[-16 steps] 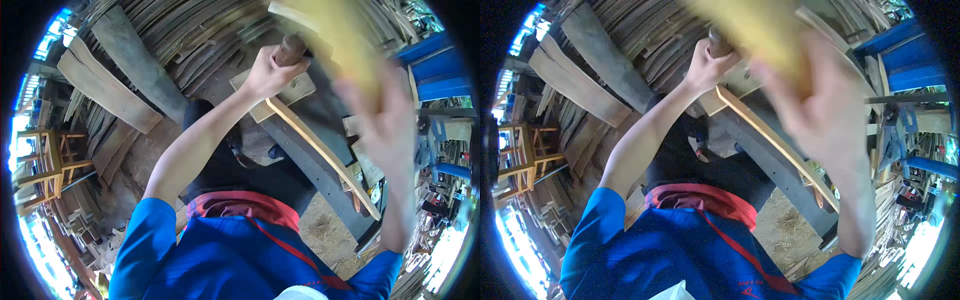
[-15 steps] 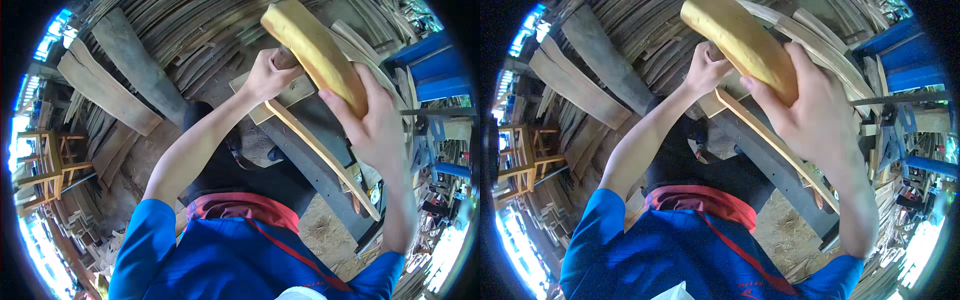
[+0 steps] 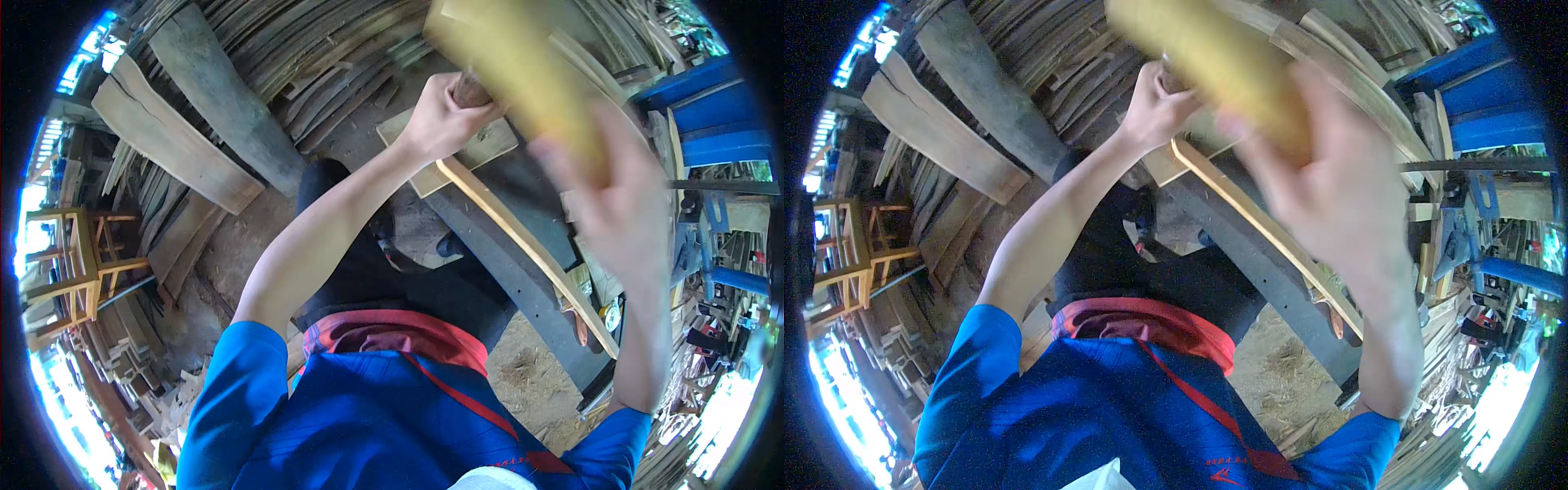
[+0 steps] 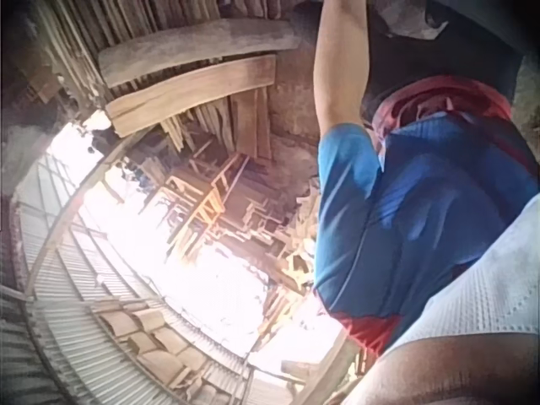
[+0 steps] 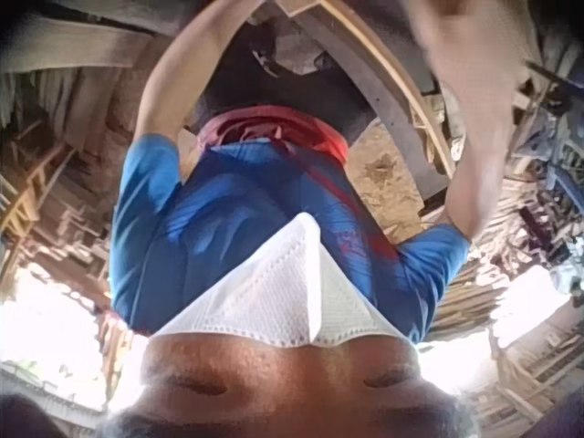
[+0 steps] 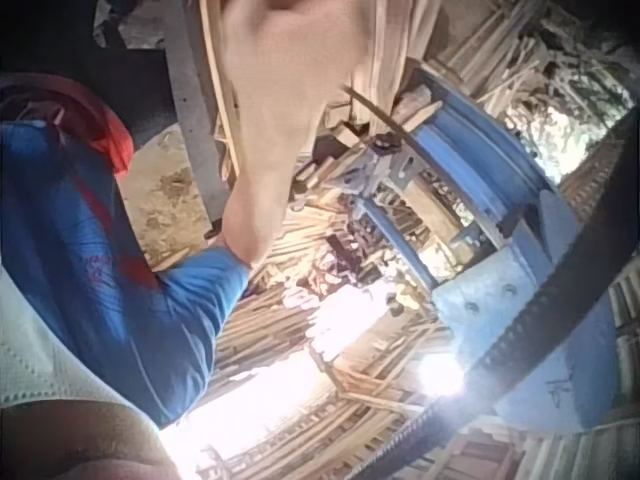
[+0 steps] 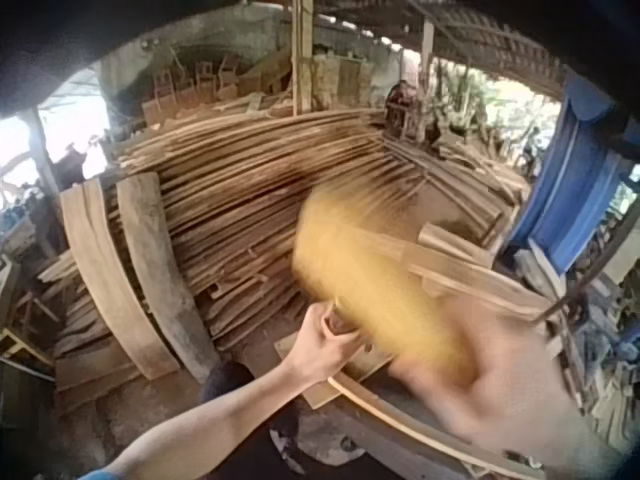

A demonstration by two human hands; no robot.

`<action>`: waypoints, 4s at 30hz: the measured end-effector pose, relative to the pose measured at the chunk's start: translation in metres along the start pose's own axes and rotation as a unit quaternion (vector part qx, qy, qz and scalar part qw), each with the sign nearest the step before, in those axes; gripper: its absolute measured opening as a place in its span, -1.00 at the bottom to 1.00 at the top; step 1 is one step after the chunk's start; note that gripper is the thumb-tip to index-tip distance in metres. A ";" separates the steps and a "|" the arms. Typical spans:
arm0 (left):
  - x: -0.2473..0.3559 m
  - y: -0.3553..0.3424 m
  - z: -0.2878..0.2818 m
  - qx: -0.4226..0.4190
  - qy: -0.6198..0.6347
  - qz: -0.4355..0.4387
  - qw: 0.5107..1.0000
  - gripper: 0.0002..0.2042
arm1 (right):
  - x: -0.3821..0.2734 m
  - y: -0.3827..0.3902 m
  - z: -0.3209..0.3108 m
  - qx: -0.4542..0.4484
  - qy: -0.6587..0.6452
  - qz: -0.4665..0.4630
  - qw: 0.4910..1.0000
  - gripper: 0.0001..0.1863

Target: Chiseling a piece of wood using a mallet.

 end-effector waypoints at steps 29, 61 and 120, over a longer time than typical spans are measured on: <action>-0.002 0.003 -0.005 -0.002 -0.017 -0.036 0.999 -0.83 | -0.011 -0.008 -0.023 0.062 -0.155 0.046 0.985 -0.63; 0.008 0.002 -0.009 -0.015 -0.074 -0.084 0.994 -0.83 | -0.018 -0.003 -0.013 0.088 -0.153 0.035 0.984 -0.64; -0.011 -0.001 0.002 0.010 0.119 0.080 0.990 -0.82 | -0.003 -0.004 0.020 -0.203 0.065 0.051 0.976 -0.56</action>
Point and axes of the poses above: each hand's wrist, its own y-axis away from the middle knuckle, its own z-axis out of the palm, x = y × z, the point moved 2 cm from there along -y, towards the middle knuckle, and after that the axes turned 6 degrees about y, right-handed, at the moved point
